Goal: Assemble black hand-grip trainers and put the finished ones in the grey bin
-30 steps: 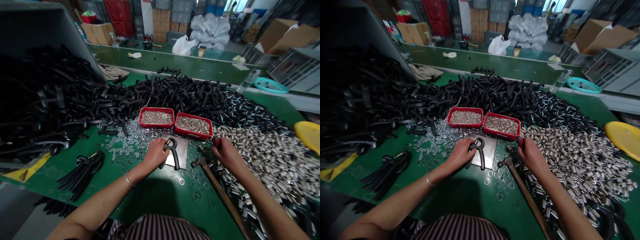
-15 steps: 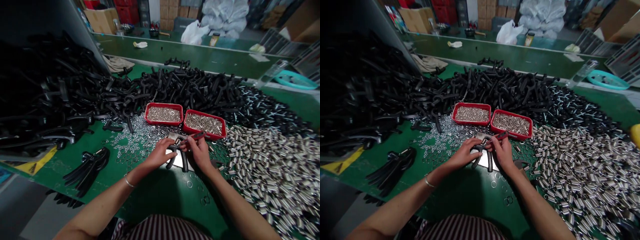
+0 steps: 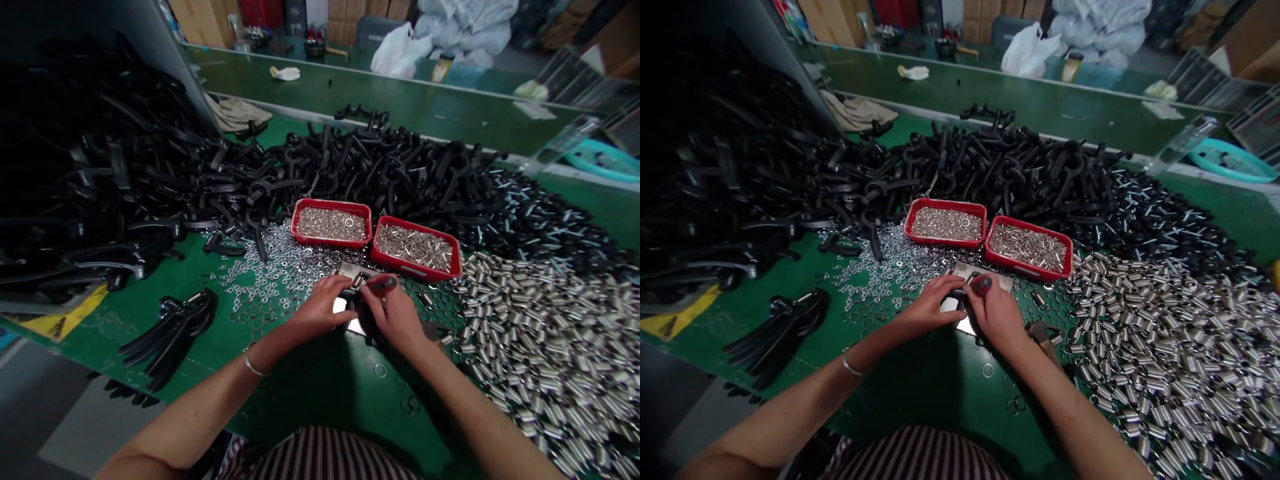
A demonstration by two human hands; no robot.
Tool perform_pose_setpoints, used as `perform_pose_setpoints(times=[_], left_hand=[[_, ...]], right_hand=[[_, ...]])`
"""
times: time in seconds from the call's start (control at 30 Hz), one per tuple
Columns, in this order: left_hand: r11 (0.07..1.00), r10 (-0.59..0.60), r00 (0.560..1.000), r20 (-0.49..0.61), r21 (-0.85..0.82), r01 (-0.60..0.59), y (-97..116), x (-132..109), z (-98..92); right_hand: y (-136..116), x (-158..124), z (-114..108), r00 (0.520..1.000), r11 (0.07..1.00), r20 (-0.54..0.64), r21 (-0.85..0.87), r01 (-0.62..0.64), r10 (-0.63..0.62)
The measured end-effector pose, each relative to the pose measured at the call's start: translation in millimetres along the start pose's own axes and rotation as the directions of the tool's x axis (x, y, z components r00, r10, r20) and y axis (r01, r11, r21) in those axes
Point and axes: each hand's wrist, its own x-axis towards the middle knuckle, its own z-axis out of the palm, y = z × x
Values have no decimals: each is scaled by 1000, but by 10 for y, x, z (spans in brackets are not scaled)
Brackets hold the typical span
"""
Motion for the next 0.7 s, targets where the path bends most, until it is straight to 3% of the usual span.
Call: perform_pose_setpoints(times=[0.07, 0.2, 0.3, 0.4, 0.53, 0.7], left_hand=[[1000, 16, 1000, 4, 10, -16, -1, -4, 5], [999, 3, 1000, -3, 32, -3, 5, 4, 8], [1000, -13, 1000, 3, 21, 13, 8, 11, -2], [1000, -12, 1000, 13, 11, 12, 1, 11, -12], [999, -38, 999, 23, 15, 38, 5, 12, -20], [999, -50, 998, 37, 17, 49, 30, 17, -27]], right_hand=[[-90, 81, -27, 998, 994, 56, -102, 38, -33], [-135, 380, -128, 979, 954, 201, 285, -87, 29], [-26, 474, -185, 972, 758, 236, 630, -169, 21], [160, 340, -166, 989, 598, 123, 789, -144, 76], [362, 78, -60, 990, 698, -2, 710, -98, 141], [377, 24, 2, 990, 743, -45, 665, -68, 131]])
